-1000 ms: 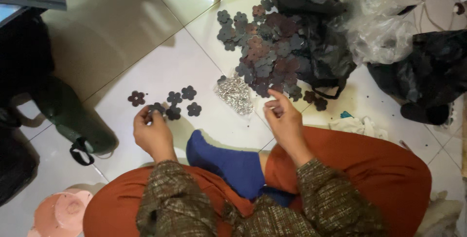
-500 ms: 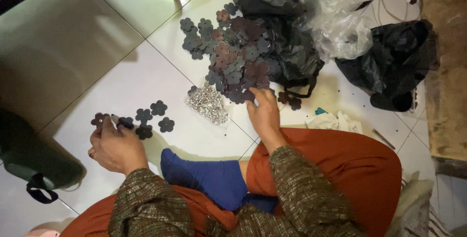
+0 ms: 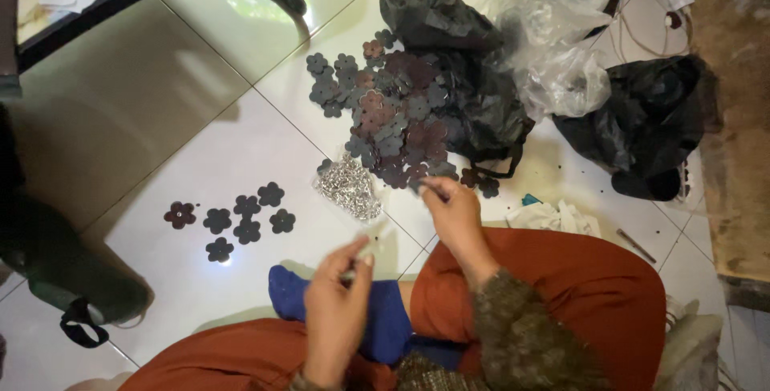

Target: The person sits on the floor and assembles small flower-shaped pieces by inserting a metal pin through the center of each. They pick up a piece, insert the pin, and place the finished unit on the floor, repeating this process continuously.

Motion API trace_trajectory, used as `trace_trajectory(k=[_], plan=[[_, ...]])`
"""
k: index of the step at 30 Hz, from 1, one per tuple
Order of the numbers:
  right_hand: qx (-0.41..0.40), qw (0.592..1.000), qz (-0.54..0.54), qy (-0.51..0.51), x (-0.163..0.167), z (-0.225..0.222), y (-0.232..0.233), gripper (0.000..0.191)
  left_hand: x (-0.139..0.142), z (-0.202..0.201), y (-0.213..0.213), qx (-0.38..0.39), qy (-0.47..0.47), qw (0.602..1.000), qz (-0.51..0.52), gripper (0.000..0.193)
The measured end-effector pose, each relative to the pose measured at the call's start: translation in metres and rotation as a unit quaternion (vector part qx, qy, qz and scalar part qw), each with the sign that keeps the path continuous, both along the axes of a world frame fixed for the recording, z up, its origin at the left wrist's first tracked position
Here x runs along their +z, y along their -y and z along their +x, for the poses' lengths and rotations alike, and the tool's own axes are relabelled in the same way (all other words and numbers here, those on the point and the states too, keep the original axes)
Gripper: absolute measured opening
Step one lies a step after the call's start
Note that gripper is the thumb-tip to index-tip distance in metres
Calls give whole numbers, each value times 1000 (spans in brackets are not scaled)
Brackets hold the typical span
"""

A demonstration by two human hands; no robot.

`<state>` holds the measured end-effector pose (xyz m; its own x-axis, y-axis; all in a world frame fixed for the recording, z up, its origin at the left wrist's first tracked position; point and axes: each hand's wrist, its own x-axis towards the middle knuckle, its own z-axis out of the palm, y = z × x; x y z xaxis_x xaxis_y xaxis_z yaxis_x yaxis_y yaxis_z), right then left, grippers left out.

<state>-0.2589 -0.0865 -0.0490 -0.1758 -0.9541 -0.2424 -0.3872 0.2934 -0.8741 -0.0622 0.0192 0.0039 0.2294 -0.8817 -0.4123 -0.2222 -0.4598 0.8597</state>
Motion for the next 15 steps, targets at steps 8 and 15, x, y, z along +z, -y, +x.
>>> trace_trajectory(k=[8,15], plan=[[154,970,124,143,26,14,-54,23,-42,-18,3,97,-266,954,94,40],[169,968,-87,-164,3,38,-31,22,-66,7,19,221,-224,949,23,29]])
